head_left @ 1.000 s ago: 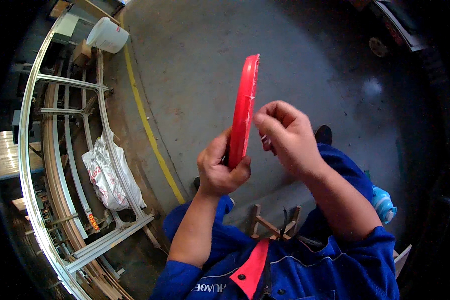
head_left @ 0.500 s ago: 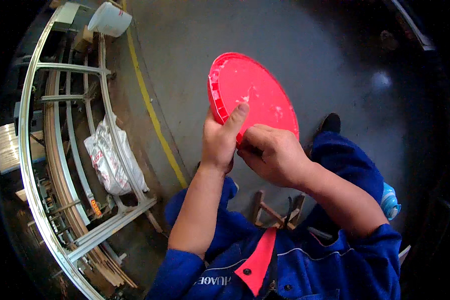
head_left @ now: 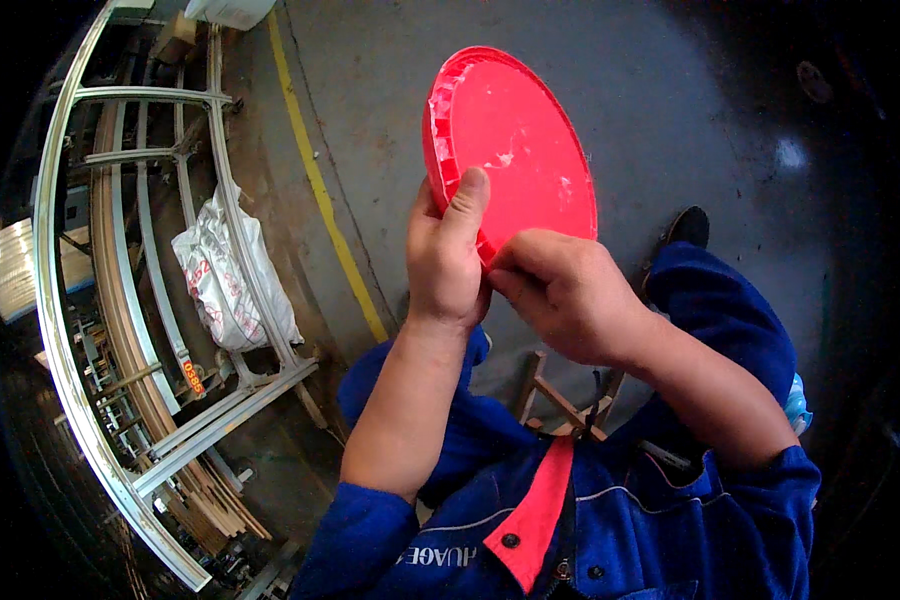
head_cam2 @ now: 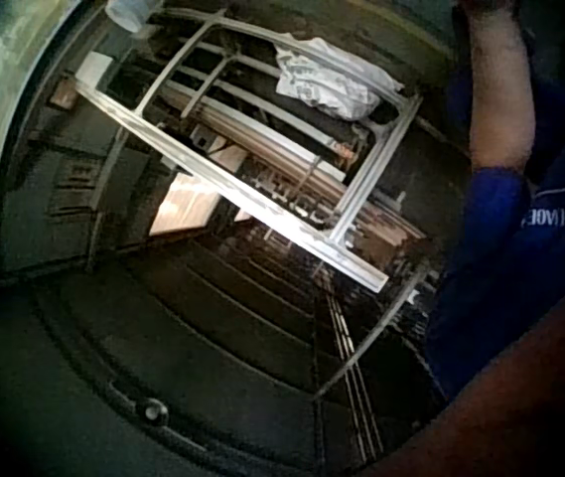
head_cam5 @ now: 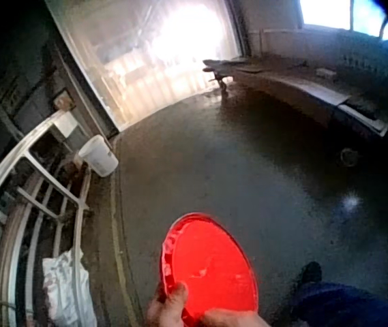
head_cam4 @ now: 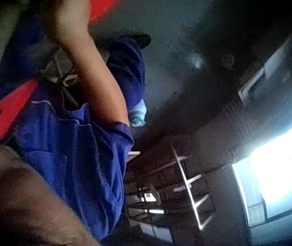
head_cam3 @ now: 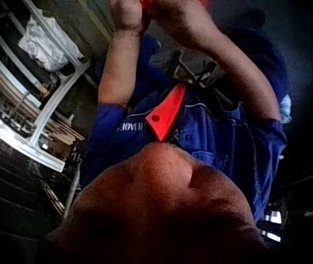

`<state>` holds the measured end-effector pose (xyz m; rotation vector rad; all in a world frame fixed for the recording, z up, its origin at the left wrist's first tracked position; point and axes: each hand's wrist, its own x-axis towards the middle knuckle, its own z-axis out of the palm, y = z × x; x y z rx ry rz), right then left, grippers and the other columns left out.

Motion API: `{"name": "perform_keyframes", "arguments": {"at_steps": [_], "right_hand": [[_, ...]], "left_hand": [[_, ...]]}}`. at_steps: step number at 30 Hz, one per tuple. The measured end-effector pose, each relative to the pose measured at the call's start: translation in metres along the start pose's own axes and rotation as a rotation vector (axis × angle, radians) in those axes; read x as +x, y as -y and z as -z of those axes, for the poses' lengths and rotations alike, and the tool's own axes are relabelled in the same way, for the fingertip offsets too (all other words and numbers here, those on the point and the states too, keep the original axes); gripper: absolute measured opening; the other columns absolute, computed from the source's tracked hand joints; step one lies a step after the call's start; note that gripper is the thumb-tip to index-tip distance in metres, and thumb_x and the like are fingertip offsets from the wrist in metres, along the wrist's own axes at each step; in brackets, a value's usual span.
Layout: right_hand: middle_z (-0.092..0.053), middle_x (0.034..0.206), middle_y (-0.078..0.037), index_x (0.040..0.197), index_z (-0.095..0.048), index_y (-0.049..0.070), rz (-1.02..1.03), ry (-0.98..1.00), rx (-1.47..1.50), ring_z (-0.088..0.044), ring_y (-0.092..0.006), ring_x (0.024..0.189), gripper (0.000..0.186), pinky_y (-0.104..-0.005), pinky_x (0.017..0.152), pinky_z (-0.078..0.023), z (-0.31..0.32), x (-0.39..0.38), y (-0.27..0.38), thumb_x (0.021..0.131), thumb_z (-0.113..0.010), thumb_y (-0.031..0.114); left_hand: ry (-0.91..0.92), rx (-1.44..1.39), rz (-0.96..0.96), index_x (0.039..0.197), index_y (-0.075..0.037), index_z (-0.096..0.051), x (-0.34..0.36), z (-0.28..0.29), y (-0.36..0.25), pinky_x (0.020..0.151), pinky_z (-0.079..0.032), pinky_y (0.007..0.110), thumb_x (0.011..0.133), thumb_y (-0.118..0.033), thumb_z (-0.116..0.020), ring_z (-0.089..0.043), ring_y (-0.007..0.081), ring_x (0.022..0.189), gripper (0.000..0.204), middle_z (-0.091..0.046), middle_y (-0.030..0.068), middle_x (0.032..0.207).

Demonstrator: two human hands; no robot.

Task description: The person picks up a red plastic lid and uses their fingers to scrape and peel off white residue from the rim and surface. The person rotates the lid to access different areas, continuing the cleaning process by hand.

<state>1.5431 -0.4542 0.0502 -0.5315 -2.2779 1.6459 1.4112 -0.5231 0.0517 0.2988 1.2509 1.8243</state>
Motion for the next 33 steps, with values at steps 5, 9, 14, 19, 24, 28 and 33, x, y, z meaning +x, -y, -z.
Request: {"name": "perform_keyframes", "arguments": {"at_steps": [5, 9, 14, 19, 24, 28, 33], "right_hand": [[-0.065, 0.082, -0.018, 0.088, -0.063, 0.004, 0.065, -0.015, -0.122, -0.067, -0.0415, 0.076, 0.015, -0.0509, 0.066, -0.055, 0.000, -0.002, 0.000, 0.091, -0.066, 0.018], [-0.063, 0.078, -0.016, 0.085, -0.060, 0.005, 0.116, -0.036, -0.218, -0.066, -0.0405, 0.071, 0.013, -0.0522, 0.060, -0.053, 0.005, -0.002, 0.000, 0.087, -0.067, 0.015], [-0.063, 0.077, -0.016, 0.083, -0.058, 0.005, 0.167, -0.056, -0.237, -0.066, -0.0404, 0.069, 0.013, -0.0517, 0.059, -0.053, 0.008, 0.000, -0.004, 0.084, -0.067, 0.014], [-0.063, 0.076, -0.016, 0.082, -0.058, 0.005, 0.173, -0.056, -0.239, -0.066, -0.0401, 0.071, 0.013, -0.0510, 0.060, -0.053, 0.011, -0.001, -0.004, 0.083, -0.068, 0.014], [-0.064, 0.077, -0.016, 0.083, -0.059, 0.005, 0.175, -0.013, -0.178, -0.067, -0.0398, 0.073, 0.012, -0.0506, 0.061, -0.053, 0.012, 0.000, -0.004, 0.084, -0.068, 0.014], [-0.065, 0.078, -0.016, 0.084, -0.060, 0.006, 0.157, 0.012, -0.164, -0.067, -0.0396, 0.073, 0.012, -0.0506, 0.061, -0.054, 0.013, 0.001, -0.005, 0.084, -0.068, 0.015], [-0.064, 0.076, -0.015, 0.081, -0.060, 0.006, 0.163, -0.057, -0.207, -0.067, -0.0383, 0.070, 0.014, -0.0496, 0.060, -0.054, 0.007, 0.001, -0.005, 0.083, -0.069, 0.016]], "left_hand": [[-0.028, 0.029, -0.036, 0.136, 0.001, -0.054, -0.002, -0.002, 0.002, 0.095, -0.057, 0.039, 0.106, -0.033, -0.062, -0.069, 0.0248, 0.110, 0.046, -0.067, 0.0158, 0.126], [-0.046, 0.068, -0.081, 0.135, 0.001, -0.054, -0.001, -0.002, 0.007, 0.097, -0.055, 0.038, 0.105, -0.030, -0.065, -0.068, 0.0230, 0.109, 0.045, -0.066, 0.0143, 0.125], [-0.003, 0.013, -0.114, 0.135, 0.000, -0.055, -0.001, -0.005, 0.008, 0.099, -0.053, 0.038, 0.102, -0.023, -0.069, -0.066, 0.0221, 0.111, 0.043, -0.065, 0.0136, 0.126], [0.011, -0.001, -0.083, 0.137, 0.001, -0.054, -0.003, -0.006, 0.011, 0.101, -0.053, 0.040, 0.098, -0.011, -0.067, -0.066, 0.0241, 0.114, 0.042, -0.064, 0.0147, 0.128], [0.015, -0.067, -0.066, 0.139, 0.000, -0.052, -0.004, -0.003, 0.006, 0.102, -0.053, 0.041, 0.095, -0.007, -0.063, -0.066, 0.0262, 0.116, 0.046, -0.063, 0.0162, 0.131], [0.026, -0.060, -0.040, 0.142, 0.000, -0.051, -0.004, 0.000, 0.006, 0.103, -0.053, 0.042, 0.095, -0.007, -0.062, -0.066, 0.0271, 0.117, 0.049, -0.063, 0.0169, 0.132], [0.023, -0.105, -0.073, 0.144, 0.000, -0.048, -0.004, -0.005, 0.006, 0.104, -0.053, 0.043, 0.094, -0.007, -0.062, -0.065, 0.0274, 0.118, 0.053, -0.061, 0.0170, 0.134]]}}
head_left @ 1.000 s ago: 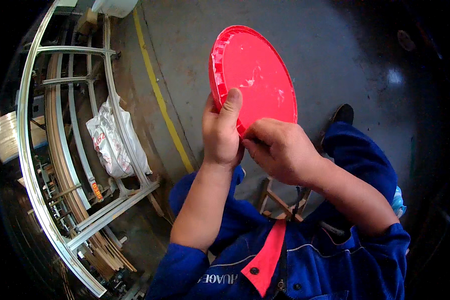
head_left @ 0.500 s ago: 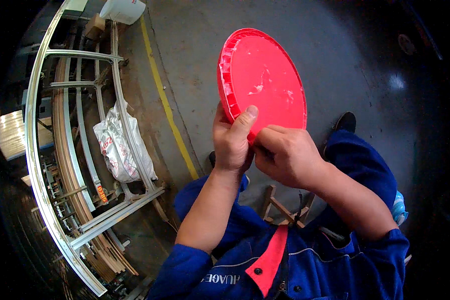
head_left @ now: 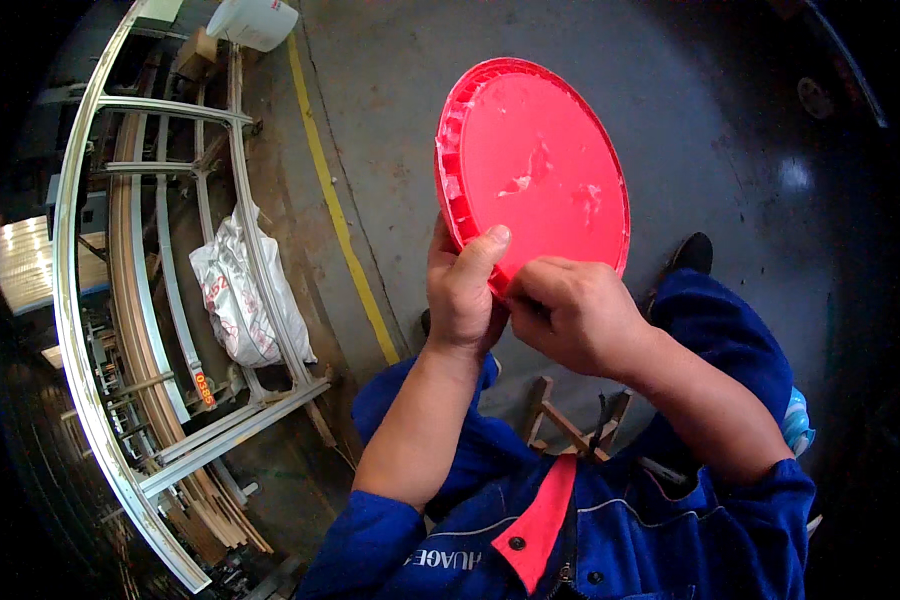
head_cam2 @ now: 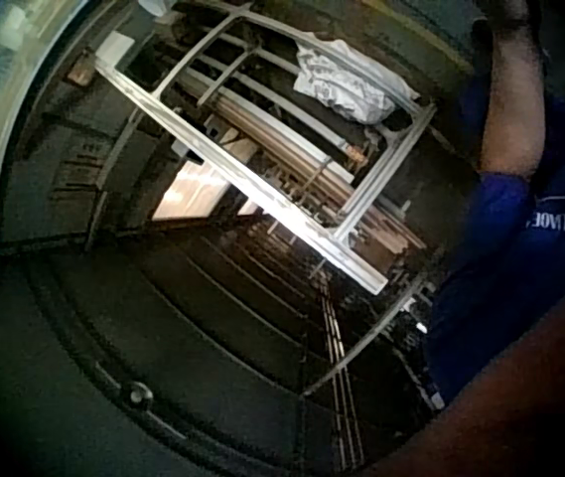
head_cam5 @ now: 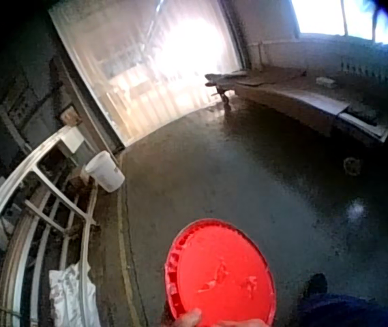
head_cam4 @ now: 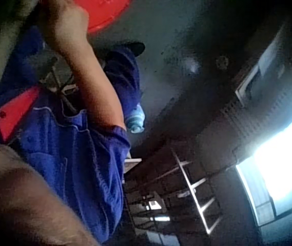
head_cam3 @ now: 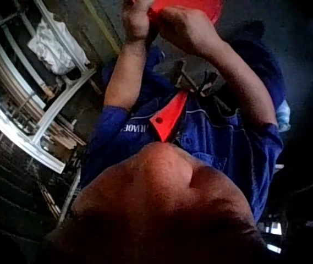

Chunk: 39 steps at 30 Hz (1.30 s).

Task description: The person picks up a red plastic lid and uses their fingers to scrape and peel off white residue from the rim and surface. The person rotates the lid to access different areas, continuing the cleaning process by hand.

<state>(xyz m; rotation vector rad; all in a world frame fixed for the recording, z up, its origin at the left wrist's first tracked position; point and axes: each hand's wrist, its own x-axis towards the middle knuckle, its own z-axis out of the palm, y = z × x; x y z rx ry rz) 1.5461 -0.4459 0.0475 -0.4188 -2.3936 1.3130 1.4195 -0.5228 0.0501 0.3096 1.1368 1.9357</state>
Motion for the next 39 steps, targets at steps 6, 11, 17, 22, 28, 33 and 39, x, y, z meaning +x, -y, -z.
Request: {"name": "perform_keyframes", "arguments": {"at_steps": [6, 11, 17, 22, 28, 33, 39], "right_hand": [[-0.064, 0.074, -0.015, 0.077, -0.062, 0.005, -0.083, -0.220, -0.006, -0.067, -0.0374, 0.067, 0.013, -0.0470, 0.059, -0.054, -0.012, -0.003, 0.004, 0.078, -0.073, 0.011], [-0.065, 0.075, -0.017, 0.083, -0.066, 0.003, -0.186, -0.260, 0.133, -0.068, -0.0331, 0.067, 0.009, -0.0416, 0.062, -0.055, -0.013, -0.007, 0.007, 0.081, -0.073, 0.008], [-0.068, 0.077, -0.009, 0.091, -0.067, -0.002, -0.487, -0.175, 0.562, -0.063, -0.0133, 0.068, 0.012, -0.0306, 0.061, -0.051, -0.007, -0.012, 0.011, 0.092, -0.069, 0.010], [-0.066, 0.079, -0.002, 0.094, -0.066, -0.002, -0.573, -0.099, 0.733, -0.060, -0.0095, 0.067, 0.015, -0.0269, 0.060, -0.049, 0.000, -0.012, 0.008, 0.097, -0.065, 0.012], [-0.064, 0.077, -0.002, 0.094, -0.065, 0.002, -0.627, -0.204, 0.957, -0.060, -0.0094, 0.064, 0.015, -0.0288, 0.057, -0.050, 0.005, -0.010, 0.011, 0.100, -0.064, 0.016], [-0.061, 0.072, -0.004, 0.085, -0.061, 0.003, -0.586, -0.330, 1.063, -0.057, -0.0116, 0.060, 0.020, -0.0270, 0.054, -0.044, 0.030, -0.007, -0.007, 0.095, -0.046, 0.012], [-0.057, 0.071, -0.001, 0.080, -0.060, 0.001, -0.495, -0.020, 0.734, -0.053, -0.0085, 0.063, 0.020, -0.0263, 0.059, -0.045, 0.010, -0.012, 0.007, 0.095, -0.052, 0.011]], "left_hand": [[-0.004, 0.036, -0.012, 0.148, 0.000, -0.045, 0.003, 0.003, -0.001, 0.107, -0.051, 0.045, 0.091, -0.005, -0.061, -0.063, 0.0292, 0.121, 0.059, -0.060, 0.0168, 0.136], [0.011, -0.041, -0.017, 0.149, 0.000, -0.044, 0.003, 0.007, -0.001, 0.107, -0.052, 0.045, 0.089, -0.004, -0.060, -0.063, 0.0302, 0.123, 0.062, -0.059, 0.0175, 0.138], [0.057, -0.027, -0.028, 0.150, -0.001, -0.043, 0.002, 0.008, -0.003, 0.107, -0.052, 0.045, 0.088, -0.007, -0.062, -0.062, 0.0298, 0.124, 0.065, -0.058, 0.0175, 0.139], [0.034, -0.008, -0.020, 0.149, -0.001, -0.043, 0.002, 0.006, -0.007, 0.106, -0.052, 0.045, 0.086, -0.009, -0.063, -0.062, 0.0292, 0.123, 0.067, -0.058, 0.0167, 0.138], [-0.066, 0.051, -0.117, 0.149, 0.000, -0.044, 0.003, 0.010, -0.003, 0.107, -0.052, 0.046, 0.085, -0.008, -0.062, -0.061, 0.0309, 0.124, 0.066, -0.058, 0.0169, 0.137], [-0.088, 0.012, -0.160, 0.150, 0.001, -0.042, 0.009, 0.026, -0.020, 0.109, -0.050, 0.049, 0.086, -0.012, -0.059, -0.060, 0.0333, 0.127, 0.068, -0.057, 0.0184, 0.140], [-0.067, 0.092, -0.179, 0.152, 0.002, -0.040, 0.010, 0.024, -0.015, 0.112, -0.047, 0.051, 0.086, -0.014, -0.061, -0.059, 0.0344, 0.129, 0.071, -0.056, 0.0194, 0.142]]}}
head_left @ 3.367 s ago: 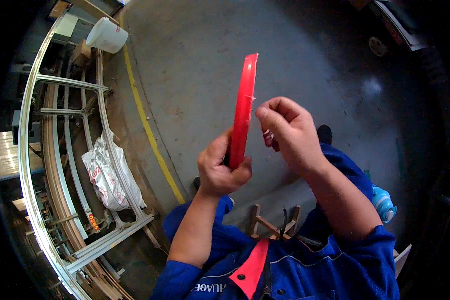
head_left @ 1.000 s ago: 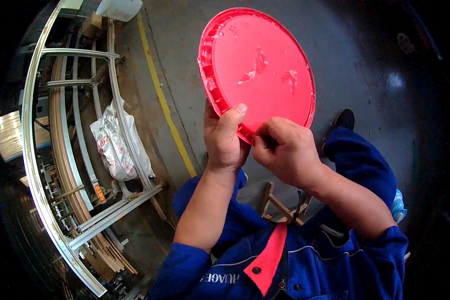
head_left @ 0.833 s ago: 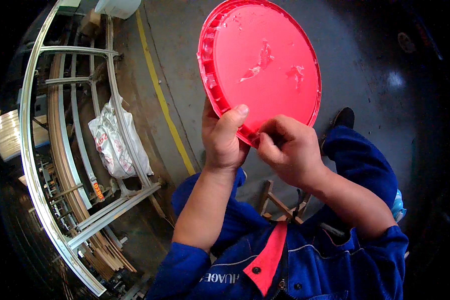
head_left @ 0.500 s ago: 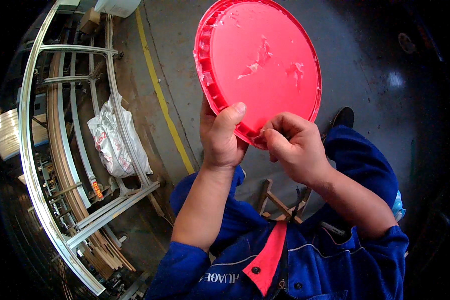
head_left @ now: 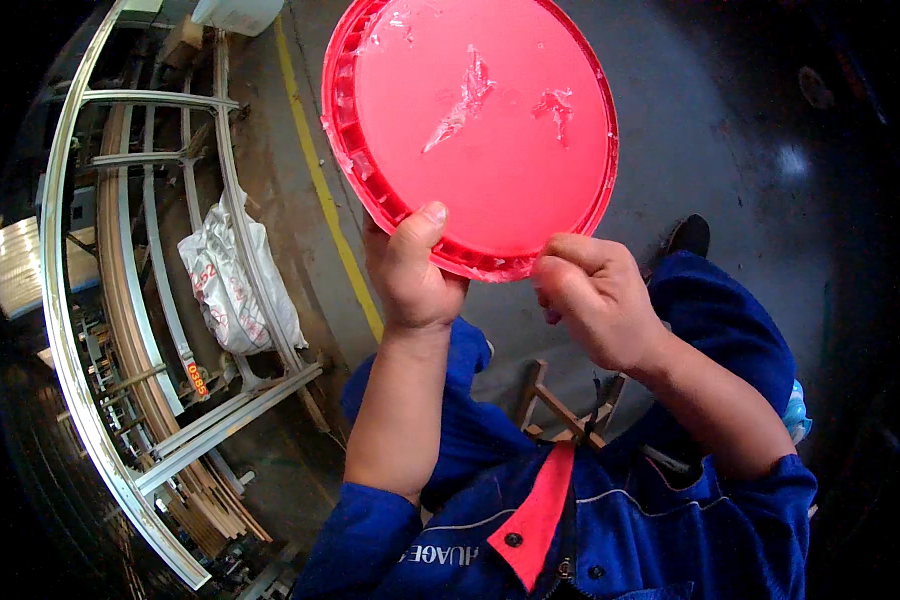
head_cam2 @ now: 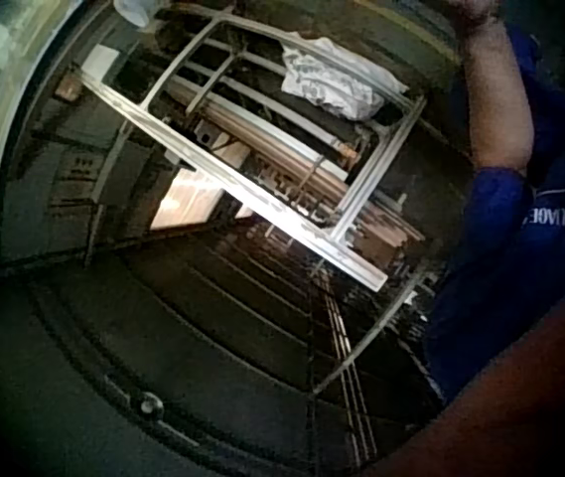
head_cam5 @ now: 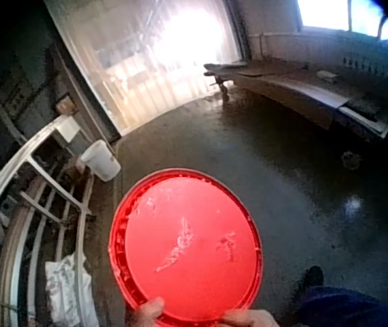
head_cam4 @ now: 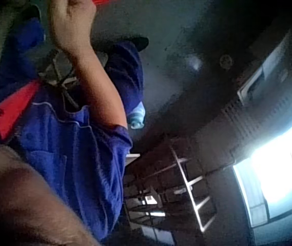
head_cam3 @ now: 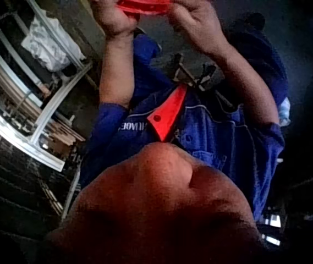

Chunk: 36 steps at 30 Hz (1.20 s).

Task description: The person picks up a red plastic lid and uses their fingers to scrape and peel off white residue from the rim and surface. The person rotates the lid to access different areas, continuing the cleaning process by hand.

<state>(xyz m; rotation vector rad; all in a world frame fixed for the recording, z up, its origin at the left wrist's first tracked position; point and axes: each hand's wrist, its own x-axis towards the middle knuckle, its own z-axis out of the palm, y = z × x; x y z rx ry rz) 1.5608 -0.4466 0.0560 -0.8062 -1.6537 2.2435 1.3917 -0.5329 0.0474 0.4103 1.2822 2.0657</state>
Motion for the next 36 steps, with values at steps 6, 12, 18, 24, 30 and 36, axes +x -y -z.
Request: {"name": "perform_keyframes", "arguments": {"at_steps": [6, 12, 18, 24, 30, 36], "right_hand": [[-0.052, 0.075, 0.001, 0.091, -0.065, 0.002, 0.226, -0.067, 0.008, -0.047, -0.0044, 0.070, 0.007, -0.0253, 0.060, -0.041, -0.012, 0.005, 0.001, 0.087, -0.063, -0.003], [-0.061, 0.079, -0.009, 0.113, -0.076, 0.009, 0.619, -0.047, -0.525, -0.066, -0.0271, 0.068, 0.034, -0.0386, 0.058, -0.053, -0.012, 0.010, -0.006, 0.081, -0.072, 0.001], [-0.063, 0.081, -0.006, 0.115, -0.078, 0.013, 0.712, 0.036, -0.654, -0.067, -0.0267, 0.070, 0.037, -0.0397, 0.059, -0.054, -0.002, 0.016, -0.010, 0.079, -0.075, 0.005], [-0.063, 0.083, -0.006, 0.108, -0.077, 0.012, 0.761, 0.110, -0.707, -0.068, -0.0263, 0.073, 0.030, -0.0395, 0.060, -0.054, 0.002, 0.018, -0.008, 0.079, -0.077, 0.008], [-0.060, 0.086, -0.004, 0.098, -0.071, 0.013, 0.844, 0.182, -0.859, -0.067, -0.0252, 0.078, 0.018, -0.0410, 0.063, -0.055, 0.009, 0.022, 0.002, 0.081, -0.072, 0.018], [-0.058, 0.090, -0.006, 0.093, -0.063, 0.012, 0.848, 0.259, -0.985, -0.065, -0.0271, 0.086, 0.012, -0.0427, 0.068, -0.055, 0.009, 0.023, 0.008, 0.086, -0.065, 0.022]], "left_hand": [[0.061, -0.030, -0.035, 0.150, 0.002, -0.042, -0.006, -0.013, -0.001, 0.108, -0.050, 0.047, 0.084, -0.007, -0.062, -0.061, 0.0307, 0.124, 0.070, -0.058, 0.0180, 0.138], [0.074, -0.030, 0.048, 0.152, 0.001, -0.040, -0.008, -0.012, 0.000, 0.108, -0.050, 0.046, 0.084, -0.006, -0.062, -0.061, 0.0304, 0.124, 0.072, -0.057, 0.0173, 0.140], [0.096, -0.067, 0.109, 0.150, 0.001, -0.042, -0.008, -0.005, 0.002, 0.108, -0.051, 0.046, 0.084, -0.007, -0.061, -0.062, 0.0309, 0.124, 0.069, -0.058, 0.0171, 0.138], [0.092, -0.165, 0.198, 0.147, 0.001, -0.047, -0.005, 0.000, 0.003, 0.107, -0.052, 0.047, 0.083, -0.010, -0.062, -0.064, 0.0318, 0.122, 0.066, -0.061, 0.0179, 0.135], [0.114, -0.163, 0.283, 0.145, 0.004, -0.048, -0.008, -0.009, 0.002, 0.106, -0.052, 0.046, 0.084, -0.012, -0.061, -0.065, 0.0319, 0.121, 0.065, -0.063, 0.0191, 0.134], [0.153, -0.164, 0.356, 0.147, 0.005, -0.047, -0.009, -0.008, 0.002, 0.106, -0.052, 0.045, 0.085, -0.016, -0.059, -0.065, 0.0323, 0.120, 0.066, -0.062, 0.0200, 0.136]]}}
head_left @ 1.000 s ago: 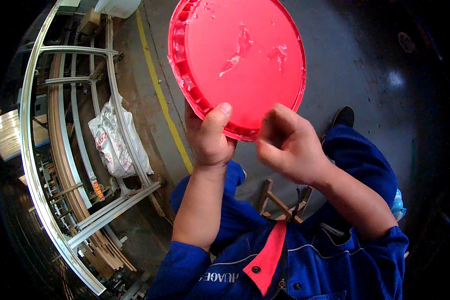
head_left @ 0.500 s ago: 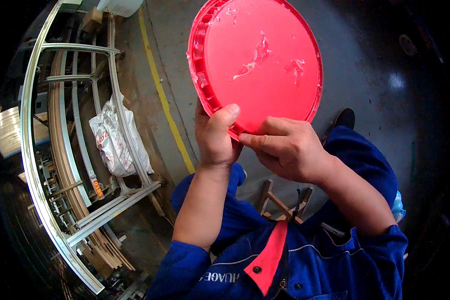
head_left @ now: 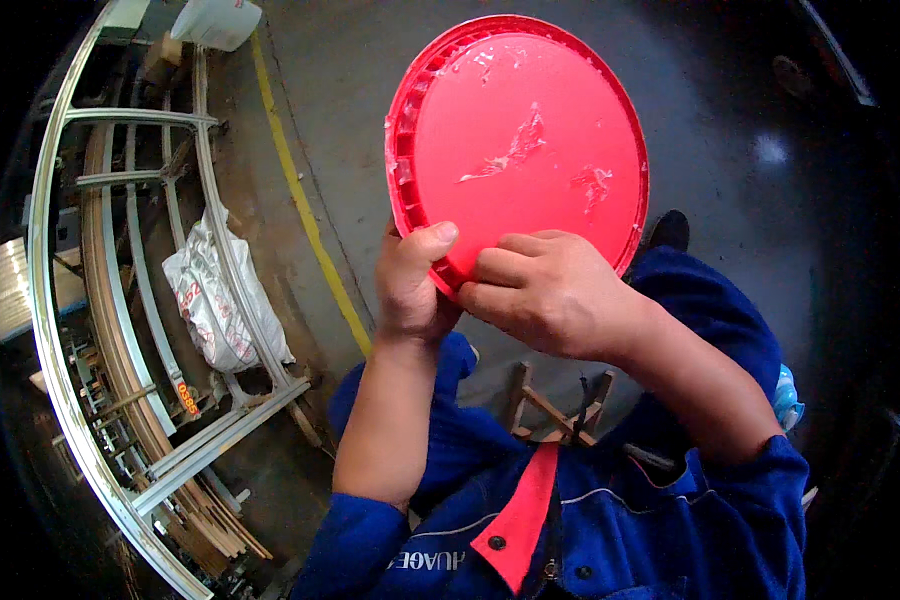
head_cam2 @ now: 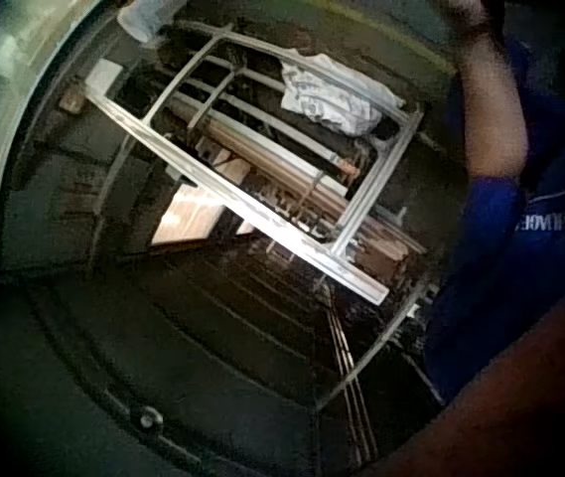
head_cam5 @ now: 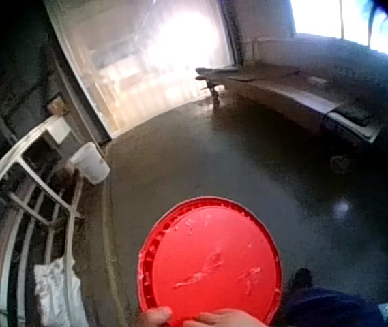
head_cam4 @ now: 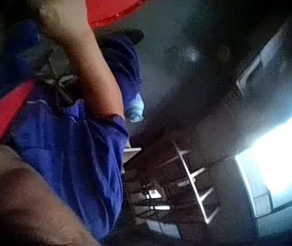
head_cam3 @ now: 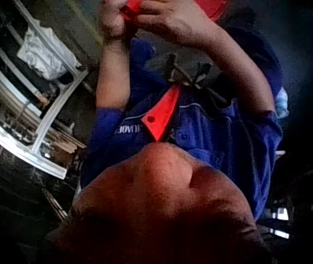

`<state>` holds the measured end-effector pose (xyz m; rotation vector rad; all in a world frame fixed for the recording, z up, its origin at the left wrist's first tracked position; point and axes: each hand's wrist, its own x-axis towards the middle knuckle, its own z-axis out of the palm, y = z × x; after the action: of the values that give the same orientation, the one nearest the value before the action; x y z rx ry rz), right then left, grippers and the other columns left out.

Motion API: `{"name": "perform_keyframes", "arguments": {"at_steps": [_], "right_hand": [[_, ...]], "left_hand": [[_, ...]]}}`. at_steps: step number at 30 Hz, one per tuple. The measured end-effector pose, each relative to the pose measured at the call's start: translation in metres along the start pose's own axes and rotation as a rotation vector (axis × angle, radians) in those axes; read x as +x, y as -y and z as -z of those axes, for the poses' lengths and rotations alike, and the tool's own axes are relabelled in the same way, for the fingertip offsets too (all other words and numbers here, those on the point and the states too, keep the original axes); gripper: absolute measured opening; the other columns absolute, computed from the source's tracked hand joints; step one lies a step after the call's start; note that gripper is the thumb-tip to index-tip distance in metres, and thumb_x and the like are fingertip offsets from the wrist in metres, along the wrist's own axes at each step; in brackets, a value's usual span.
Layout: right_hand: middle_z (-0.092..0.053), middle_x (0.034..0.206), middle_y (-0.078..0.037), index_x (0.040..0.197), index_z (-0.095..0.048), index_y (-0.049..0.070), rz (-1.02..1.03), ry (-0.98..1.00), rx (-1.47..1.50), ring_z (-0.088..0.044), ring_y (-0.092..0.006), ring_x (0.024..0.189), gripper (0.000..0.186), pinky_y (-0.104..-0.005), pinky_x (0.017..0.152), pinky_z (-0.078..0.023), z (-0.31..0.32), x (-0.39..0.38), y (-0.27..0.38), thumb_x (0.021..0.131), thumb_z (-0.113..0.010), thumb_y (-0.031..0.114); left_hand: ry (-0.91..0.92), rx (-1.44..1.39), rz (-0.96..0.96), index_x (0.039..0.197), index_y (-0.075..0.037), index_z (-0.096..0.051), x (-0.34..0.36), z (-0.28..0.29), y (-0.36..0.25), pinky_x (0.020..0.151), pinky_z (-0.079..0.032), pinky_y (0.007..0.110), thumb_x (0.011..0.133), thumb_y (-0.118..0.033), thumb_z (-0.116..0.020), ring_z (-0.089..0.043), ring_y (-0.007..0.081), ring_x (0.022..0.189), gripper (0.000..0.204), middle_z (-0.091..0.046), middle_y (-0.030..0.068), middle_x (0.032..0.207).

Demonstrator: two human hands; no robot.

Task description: The person picks up a red plastic lid and uses their fingers to scrape and peel off white residue from the rim and surface. The person rotates the lid to access different areas, continuing the cleaning process by hand.

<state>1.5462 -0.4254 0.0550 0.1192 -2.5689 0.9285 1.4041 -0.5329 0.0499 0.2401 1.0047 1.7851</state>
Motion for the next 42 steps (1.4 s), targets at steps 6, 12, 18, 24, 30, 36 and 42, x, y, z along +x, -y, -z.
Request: {"name": "perform_keyframes", "arguments": {"at_steps": [6, 12, 18, 24, 30, 36, 42], "right_hand": [[-0.059, 0.089, -0.006, 0.100, -0.067, 0.010, 0.029, -0.033, 0.076, -0.064, -0.0258, 0.078, 0.019, -0.0396, 0.064, -0.053, 0.002, -0.004, -0.005, 0.081, -0.073, 0.012], [-0.060, 0.087, -0.007, 0.086, -0.059, 0.010, -0.050, 0.000, 0.031, -0.066, -0.0284, 0.082, 0.012, -0.0437, 0.069, -0.056, 0.002, -0.005, -0.002, 0.085, -0.065, 0.020], [-0.063, 0.085, -0.008, 0.082, -0.058, 0.009, -0.028, 0.014, 0.039, -0.068, -0.0289, 0.083, 0.013, -0.0439, 0.071, -0.057, 0.002, -0.001, -0.003, 0.078, -0.068, 0.018], [-0.065, 0.086, -0.010, 0.083, -0.059, 0.008, -0.100, 0.113, 0.066, -0.069, -0.0333, 0.083, 0.018, -0.0469, 0.071, -0.057, 0.008, 0.000, -0.003, 0.072, -0.070, 0.017], [-0.063, 0.084, -0.012, 0.083, -0.058, 0.008, -0.206, 0.189, 0.212, -0.067, -0.0365, 0.082, 0.021, -0.0490, 0.067, -0.054, 0.027, -0.008, 0.000, 0.070, -0.072, 0.017], [-0.061, 0.082, -0.011, 0.087, -0.059, 0.008, -0.249, 0.012, 0.266, -0.065, -0.0363, 0.078, 0.020, -0.0463, 0.063, -0.052, 0.015, -0.008, 0.000, 0.072, -0.073, 0.008], [-0.062, 0.082, -0.009, 0.096, -0.068, 0.010, -0.173, -0.046, 0.196, -0.066, -0.0319, 0.077, 0.022, -0.0447, 0.064, -0.054, 0.008, -0.007, 0.001, 0.075, -0.072, 0.007]], "left_hand": [[0.020, 0.000, 0.043, 0.146, 0.007, -0.046, 0.001, -0.007, 0.004, 0.106, -0.052, 0.045, 0.086, -0.017, -0.059, -0.065, 0.0326, 0.122, 0.066, -0.062, 0.0208, 0.137], [0.066, -0.047, 0.118, 0.146, 0.007, -0.047, 0.007, -0.003, 0.005, 0.107, -0.051, 0.045, 0.087, -0.016, -0.058, -0.065, 0.0326, 0.121, 0.064, -0.063, 0.0207, 0.135], [0.076, -0.075, 0.153, 0.146, 0.007, -0.048, 0.006, -0.005, 0.006, 0.107, -0.051, 0.044, 0.089, -0.011, -0.055, -0.066, 0.0307, 0.120, 0.060, -0.064, 0.0197, 0.136], [0.078, 0.020, 0.155, 0.148, 0.007, -0.046, 0.006, 0.004, 0.010, 0.108, -0.051, 0.043, 0.088, -0.009, -0.056, -0.065, 0.0310, 0.122, 0.063, -0.063, 0.0199, 0.138], [0.086, -0.098, 0.124, 0.148, 0.007, -0.045, 0.010, 0.008, -0.006, 0.109, -0.051, 0.048, 0.084, -0.006, -0.056, -0.063, 0.0348, 0.126, 0.066, -0.060, 0.0219, 0.141], [0.108, -0.078, 0.095, 0.148, 0.007, -0.045, 0.012, 0.008, -0.010, 0.109, -0.051, 0.048, 0.085, -0.005, -0.056, -0.062, 0.0358, 0.127, 0.065, -0.059, 0.0231, 0.141], [0.111, -0.109, 0.102, 0.148, 0.007, -0.045, 0.013, 0.011, -0.009, 0.110, -0.051, 0.049, 0.087, -0.005, -0.055, -0.062, 0.0362, 0.126, 0.063, -0.059, 0.0235, 0.141]]}}
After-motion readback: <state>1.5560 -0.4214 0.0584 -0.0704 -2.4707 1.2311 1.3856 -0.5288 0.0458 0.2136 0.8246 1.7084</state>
